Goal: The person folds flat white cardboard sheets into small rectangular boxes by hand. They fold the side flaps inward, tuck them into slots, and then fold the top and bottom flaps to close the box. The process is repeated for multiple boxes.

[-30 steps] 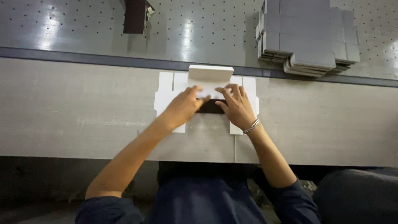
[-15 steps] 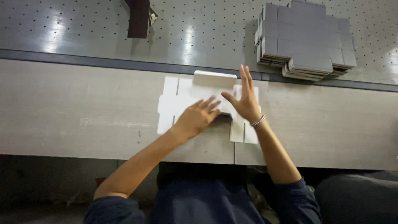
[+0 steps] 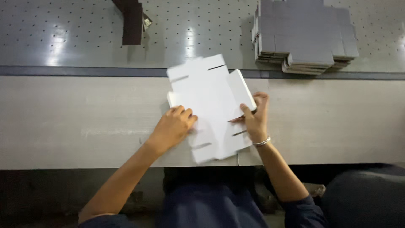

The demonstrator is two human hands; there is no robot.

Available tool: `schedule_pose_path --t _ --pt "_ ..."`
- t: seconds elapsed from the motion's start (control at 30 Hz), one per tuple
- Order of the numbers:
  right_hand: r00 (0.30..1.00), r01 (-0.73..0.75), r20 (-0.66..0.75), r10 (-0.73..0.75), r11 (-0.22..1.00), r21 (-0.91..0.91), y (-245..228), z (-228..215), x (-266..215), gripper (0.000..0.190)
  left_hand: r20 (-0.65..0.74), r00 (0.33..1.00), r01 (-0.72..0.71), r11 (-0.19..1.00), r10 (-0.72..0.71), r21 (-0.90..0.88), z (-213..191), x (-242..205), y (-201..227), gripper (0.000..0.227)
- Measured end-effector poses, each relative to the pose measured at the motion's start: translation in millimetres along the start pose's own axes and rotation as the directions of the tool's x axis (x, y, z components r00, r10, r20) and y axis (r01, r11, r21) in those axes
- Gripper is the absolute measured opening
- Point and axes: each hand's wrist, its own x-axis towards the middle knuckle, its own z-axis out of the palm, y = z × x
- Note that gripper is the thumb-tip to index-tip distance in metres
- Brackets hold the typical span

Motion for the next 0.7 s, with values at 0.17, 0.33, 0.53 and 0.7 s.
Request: schedule_pose_path --t 0.17,0.33,0.53,0.7 --pt "0.927 0.364 0.149 -0.345 0.728 -0.580 41.9 -18.1 -9.8 0.016 0.017 0.999 -0.031 0.998 0.032 -0.061 -8.3 -12.0 13.9 0.052" --pt "0.737 0.452 0.400 -0.545 -0.041 -0.891 43.3 -29.1 -21.9 0.020 0.126 0.992 -0.007 0.982 0.031 -0.187 -24.4 -27.4 27.5 0.123" --pt "0.750 0.652 0.650 -0.125 -0.032 -0.758 -6.8 -19.8 -56.4 0.083 -0.061 0.998 -0.046 0.977 0.034 -0.208 5.7 -42.4 35.3 0.090" --pt "0.595 0.798 0.803 0.028 -0.137 -0.587 -3.4 -32.6 -58.9 0.138 -0.122 0.990 -0.094 0.977 0.072 -0.189 20.3 -41.8 33.6 0.082"
